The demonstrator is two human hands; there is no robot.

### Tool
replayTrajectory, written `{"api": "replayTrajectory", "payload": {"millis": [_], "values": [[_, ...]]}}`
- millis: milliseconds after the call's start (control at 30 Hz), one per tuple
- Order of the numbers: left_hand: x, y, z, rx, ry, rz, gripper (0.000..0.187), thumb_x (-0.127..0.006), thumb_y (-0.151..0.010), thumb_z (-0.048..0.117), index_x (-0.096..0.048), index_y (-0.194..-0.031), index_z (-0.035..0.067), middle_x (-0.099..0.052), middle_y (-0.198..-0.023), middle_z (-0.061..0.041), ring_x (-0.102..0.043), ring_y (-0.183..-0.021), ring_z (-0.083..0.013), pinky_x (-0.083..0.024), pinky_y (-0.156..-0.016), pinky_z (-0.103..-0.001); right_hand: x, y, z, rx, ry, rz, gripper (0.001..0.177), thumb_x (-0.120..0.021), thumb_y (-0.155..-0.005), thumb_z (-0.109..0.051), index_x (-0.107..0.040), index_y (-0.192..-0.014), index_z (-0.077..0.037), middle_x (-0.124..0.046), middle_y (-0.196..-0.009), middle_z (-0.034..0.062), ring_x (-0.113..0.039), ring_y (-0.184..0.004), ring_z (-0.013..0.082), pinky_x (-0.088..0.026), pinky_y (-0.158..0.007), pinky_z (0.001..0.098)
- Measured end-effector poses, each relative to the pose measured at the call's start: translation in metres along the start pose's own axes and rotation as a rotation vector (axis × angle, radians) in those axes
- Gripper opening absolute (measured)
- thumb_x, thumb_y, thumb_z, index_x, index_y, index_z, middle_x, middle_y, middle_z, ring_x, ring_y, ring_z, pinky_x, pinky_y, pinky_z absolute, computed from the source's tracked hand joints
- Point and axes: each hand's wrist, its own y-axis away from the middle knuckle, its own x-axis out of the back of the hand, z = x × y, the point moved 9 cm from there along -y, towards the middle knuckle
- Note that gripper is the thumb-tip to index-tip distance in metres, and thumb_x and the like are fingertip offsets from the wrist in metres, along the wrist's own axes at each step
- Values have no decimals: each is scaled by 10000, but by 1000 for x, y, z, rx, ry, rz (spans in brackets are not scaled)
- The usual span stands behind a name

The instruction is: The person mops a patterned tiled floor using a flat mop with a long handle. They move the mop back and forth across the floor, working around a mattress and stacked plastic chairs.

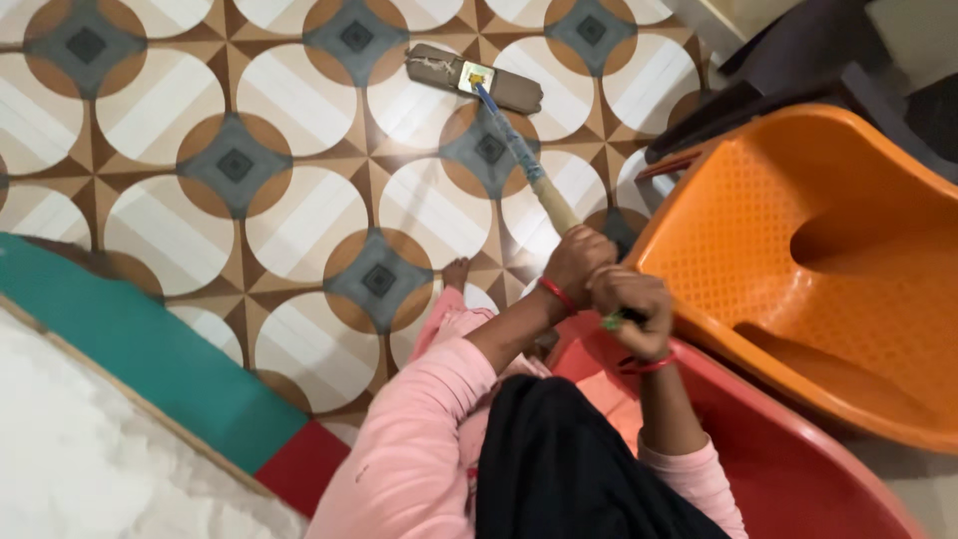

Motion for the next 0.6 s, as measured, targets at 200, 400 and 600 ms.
{"api": "replayTrajectory", "payload": {"millis": [200,400,600], "values": [[-4,-3,45,44,21,-28,200,-682,-758,299,-613,-795,115,-614,-787,-92,-608,-837,-327,-452,-843,-454,16,14,-36,47,-89,155,251,-615,-720,-232,-497,-616,-35,-531,-592,85,-536,-540,242,-509,-676,409],[20,-5,23,-157,33,4,232,-659,-872,299,-580,-716,146,-558,-665,-44,-589,-673,-269,-460,-726,-415,-2,9,-25,183,-30,308,362,-648,-859,-260,-476,-610,-61,-507,-567,62,-523,-519,203,-523,-643,387],[44,-46,-33,-173,108,59,250,-634,-834,302,-537,-680,132,-521,-628,-59,-564,-634,-284,-448,-674,-408,-3,-50,16,165,-21,339,430,-680,-899,-314,-460,-623,-69,-526,-597,72,-536,-546,210,-524,-681,399]]}}
